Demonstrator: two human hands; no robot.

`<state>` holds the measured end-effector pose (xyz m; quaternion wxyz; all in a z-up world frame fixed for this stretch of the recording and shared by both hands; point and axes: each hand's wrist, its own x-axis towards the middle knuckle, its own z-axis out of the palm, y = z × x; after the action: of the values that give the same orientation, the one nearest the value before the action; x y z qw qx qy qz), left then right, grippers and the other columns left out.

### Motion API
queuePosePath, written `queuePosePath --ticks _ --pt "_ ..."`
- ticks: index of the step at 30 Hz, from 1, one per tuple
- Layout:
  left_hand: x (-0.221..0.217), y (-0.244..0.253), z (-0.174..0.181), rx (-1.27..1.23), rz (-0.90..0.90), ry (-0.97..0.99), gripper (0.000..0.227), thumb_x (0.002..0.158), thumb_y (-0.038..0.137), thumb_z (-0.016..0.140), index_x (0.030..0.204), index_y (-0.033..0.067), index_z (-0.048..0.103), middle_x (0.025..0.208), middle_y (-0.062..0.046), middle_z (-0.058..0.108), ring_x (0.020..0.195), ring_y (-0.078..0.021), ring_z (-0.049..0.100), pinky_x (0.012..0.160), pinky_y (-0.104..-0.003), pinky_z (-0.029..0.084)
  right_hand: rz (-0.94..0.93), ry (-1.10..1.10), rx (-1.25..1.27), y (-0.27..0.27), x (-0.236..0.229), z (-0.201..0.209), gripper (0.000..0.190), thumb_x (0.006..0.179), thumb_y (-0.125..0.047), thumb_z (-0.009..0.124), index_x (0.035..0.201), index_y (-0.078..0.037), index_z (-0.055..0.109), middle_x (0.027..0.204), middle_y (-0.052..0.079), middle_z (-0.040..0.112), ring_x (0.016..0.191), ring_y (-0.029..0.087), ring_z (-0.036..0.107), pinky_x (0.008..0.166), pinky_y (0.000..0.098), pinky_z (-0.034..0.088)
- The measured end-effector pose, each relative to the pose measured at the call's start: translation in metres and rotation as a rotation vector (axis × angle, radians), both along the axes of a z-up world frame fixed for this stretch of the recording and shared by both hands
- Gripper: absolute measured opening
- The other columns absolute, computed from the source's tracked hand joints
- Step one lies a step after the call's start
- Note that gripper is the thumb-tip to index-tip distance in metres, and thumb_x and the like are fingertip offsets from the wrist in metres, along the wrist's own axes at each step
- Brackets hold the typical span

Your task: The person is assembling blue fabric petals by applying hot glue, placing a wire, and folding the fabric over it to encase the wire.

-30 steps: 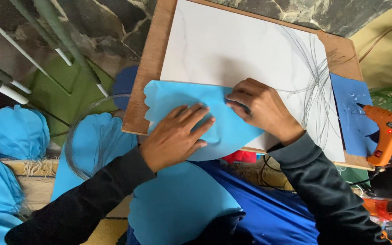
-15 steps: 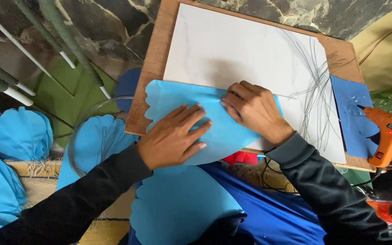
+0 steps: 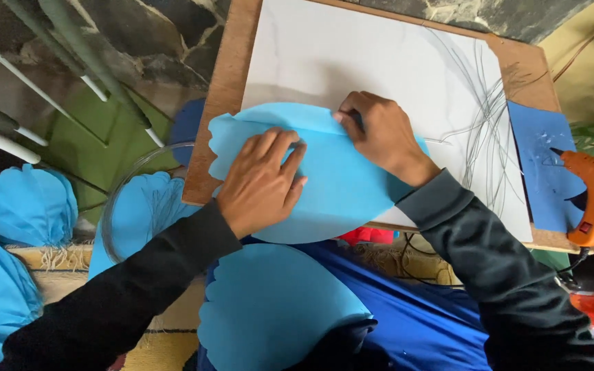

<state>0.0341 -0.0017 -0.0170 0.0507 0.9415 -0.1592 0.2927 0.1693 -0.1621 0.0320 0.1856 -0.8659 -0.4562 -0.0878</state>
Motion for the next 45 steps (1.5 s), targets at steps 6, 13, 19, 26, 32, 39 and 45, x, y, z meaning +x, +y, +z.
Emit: queuePosePath --ticks 6,13,19,26,32,39,45 --pt "-0.003 -0.002 0.011 -0.099 -0.061 0.071 0.035 0.084 0.016 0.045 0.109 -0.0074 0.054 0.127 -0.028 0.038 0.122 -0.0428 0.033 0.097 -0.052 0.029 -0.037 0.011 0.018 0.000 0.007 -0.003 0.008 0.084 -0.014 0.062 0.085 -0.007 0.058 0.073 0.009 0.061 0.074 0.030 0.061 0.059 0.0411 0.049" --pt "-0.002 -0.002 0.005 -0.083 -0.030 0.075 0.036 0.084 0.018 0.044 0.111 -0.0047 0.053 0.126 -0.028 0.039 0.122 -0.0424 0.034 0.097 -0.054 0.028 -0.026 -0.083 0.058 -0.001 0.001 -0.004 0.010 0.081 -0.013 0.066 0.086 -0.008 0.059 0.073 0.006 0.059 0.072 0.026 0.059 0.059 0.0377 0.048" --pt "-0.003 -0.001 0.000 -0.105 -0.014 0.032 0.038 0.083 0.020 0.045 0.111 -0.0042 0.052 0.126 -0.028 0.040 0.121 -0.0423 0.036 0.097 -0.055 0.028 0.173 -0.556 0.166 0.006 -0.032 0.016 0.014 0.085 -0.010 0.063 0.099 -0.008 0.061 0.090 0.003 0.050 0.086 0.022 0.046 0.070 0.0325 0.040" --pt "-0.005 0.001 0.001 -0.134 -0.028 0.030 0.035 0.083 0.018 0.045 0.110 -0.0028 0.052 0.124 -0.027 0.040 0.120 -0.0418 0.038 0.096 -0.056 0.030 0.435 -0.321 0.137 0.015 -0.043 0.006 0.021 0.089 -0.009 0.045 0.101 0.001 0.059 0.102 0.013 0.058 0.094 0.033 0.054 0.073 0.0375 0.044" --pt "-0.022 0.036 0.015 -0.012 0.206 -0.027 0.036 0.077 0.022 0.059 0.108 0.0034 0.057 0.116 -0.018 0.045 0.110 -0.0347 0.044 0.092 -0.049 0.034 0.332 -0.210 0.116 0.014 -0.043 0.009 0.032 0.078 -0.008 0.060 0.109 0.000 0.055 0.107 0.017 0.052 0.100 0.039 0.049 0.080 0.0456 0.041" --pt "-0.034 0.043 0.018 -0.114 0.245 -0.017 0.059 0.079 0.025 0.065 0.125 -0.0016 0.041 0.114 -0.018 0.042 0.105 -0.0334 0.039 0.089 -0.048 0.032 0.246 -0.286 0.055 0.034 -0.057 0.016 0.045 0.068 -0.015 0.072 0.108 -0.002 0.057 0.099 0.011 0.054 0.090 0.029 0.050 0.073 0.0401 0.040" --pt "-0.025 0.049 0.002 0.011 0.148 -0.144 0.038 0.077 0.028 0.058 0.103 0.0014 0.061 0.098 -0.011 0.052 0.105 -0.0285 0.039 0.095 -0.053 0.021 0.221 -0.231 -0.106 0.037 -0.070 -0.002 0.032 0.076 -0.012 0.057 0.108 -0.006 0.059 0.098 0.004 0.048 0.077 0.019 0.044 0.065 0.0337 0.040"
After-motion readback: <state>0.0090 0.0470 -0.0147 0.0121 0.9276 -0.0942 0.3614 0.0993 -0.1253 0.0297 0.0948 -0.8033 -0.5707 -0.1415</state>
